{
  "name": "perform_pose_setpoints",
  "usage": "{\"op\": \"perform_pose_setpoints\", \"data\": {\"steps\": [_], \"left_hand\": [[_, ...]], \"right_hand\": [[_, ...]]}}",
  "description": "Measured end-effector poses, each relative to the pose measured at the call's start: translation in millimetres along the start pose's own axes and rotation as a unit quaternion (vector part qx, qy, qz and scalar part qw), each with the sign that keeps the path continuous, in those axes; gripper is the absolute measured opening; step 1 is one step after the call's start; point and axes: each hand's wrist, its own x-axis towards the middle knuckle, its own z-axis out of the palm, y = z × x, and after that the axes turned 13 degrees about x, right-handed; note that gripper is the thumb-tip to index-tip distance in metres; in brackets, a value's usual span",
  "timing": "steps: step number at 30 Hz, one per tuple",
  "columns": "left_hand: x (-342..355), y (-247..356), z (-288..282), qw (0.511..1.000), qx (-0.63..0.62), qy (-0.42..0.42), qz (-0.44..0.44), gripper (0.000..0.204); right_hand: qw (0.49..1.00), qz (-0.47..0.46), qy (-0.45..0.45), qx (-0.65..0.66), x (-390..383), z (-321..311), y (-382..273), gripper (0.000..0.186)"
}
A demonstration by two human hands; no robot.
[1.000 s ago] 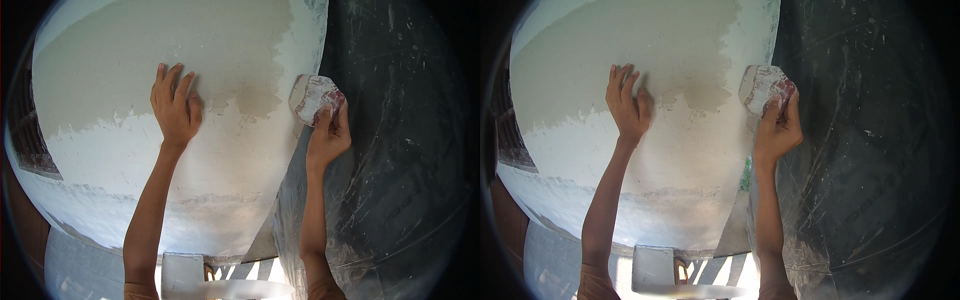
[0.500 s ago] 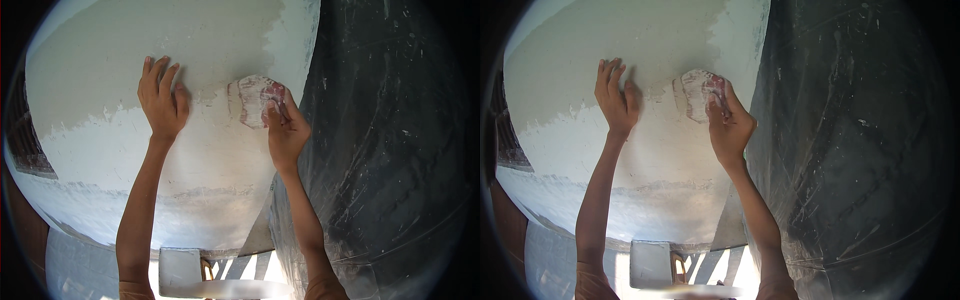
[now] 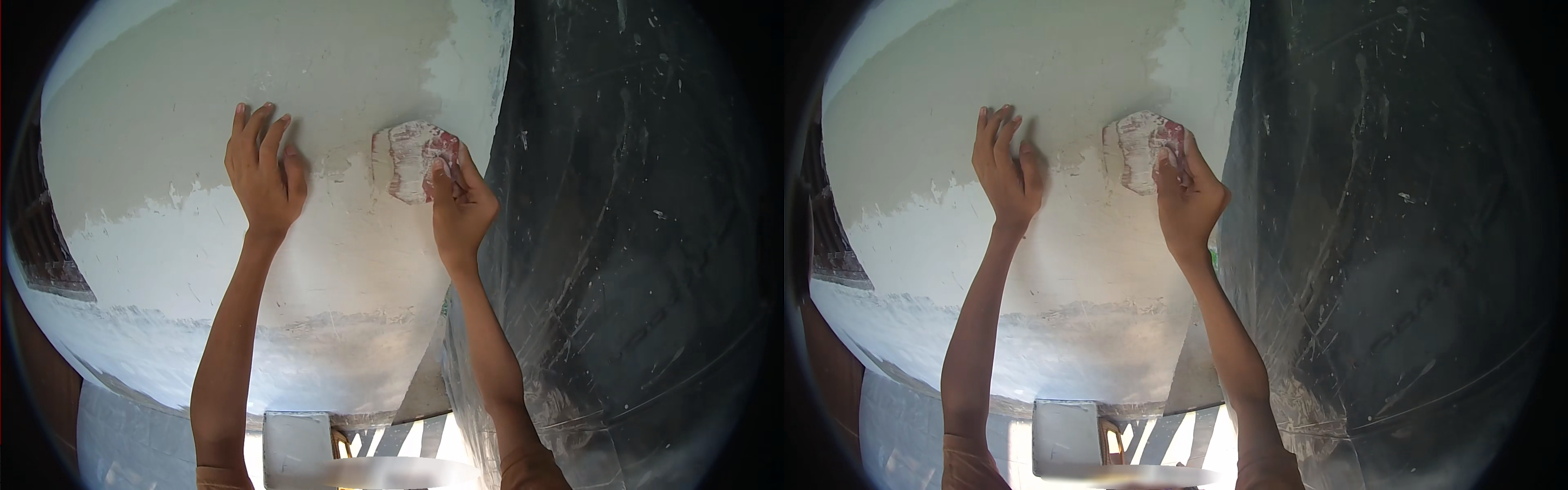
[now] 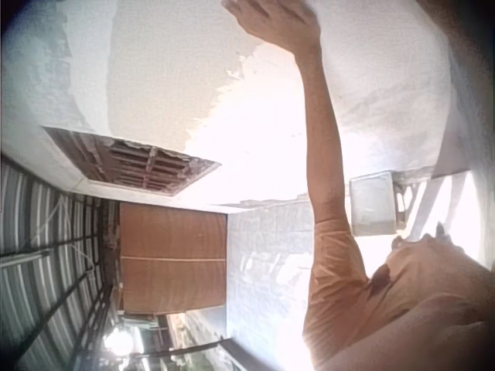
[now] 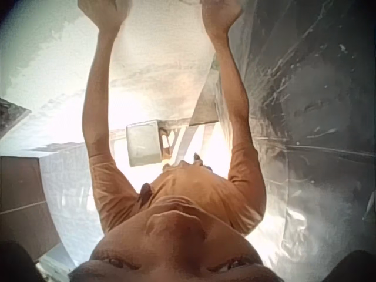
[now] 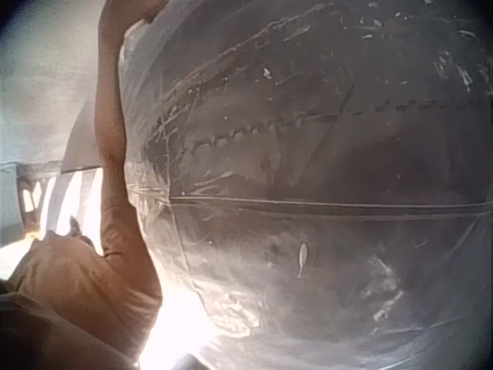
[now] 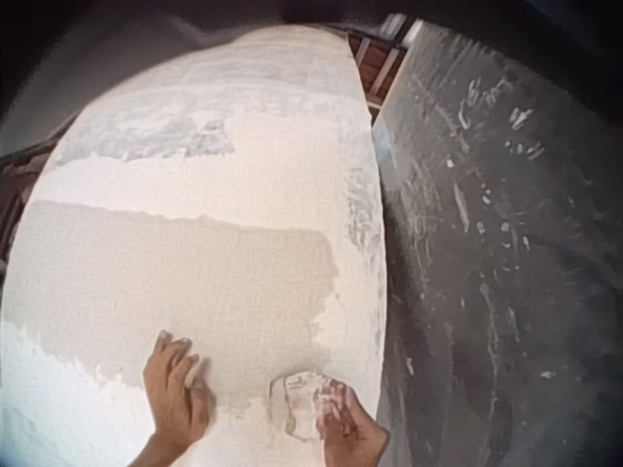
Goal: The person applies wall filler to a masonry wall using a scraper.
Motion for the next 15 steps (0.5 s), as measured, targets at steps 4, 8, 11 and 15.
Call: {"op": "perform_pose_setpoints", "data": {"steps": [4,8,11,15], "left_hand": [[-3,3,2,1.0,0.01,-0.013,0.005,0.036],[-2,4,3,1.0,0.01,-0.014,0.006,0.036],[-1,-1,0,1.0,0.017,-0.017,-0.004,0.036],[0,3,-2,0.999,0.03,-0.033,-0.01,0.039]], "right_hand": [[0.977,-0.035,0.205,0.054,18,-44,-11,0.04],[0.988,-0.034,0.128,0.083,13,-20,-9,0.042],[0.999,0.005,-0.014,0.041,5,3,-3,0.042],[0.996,-0.028,0.077,0.022,22,-26,-4,0.042]]}}
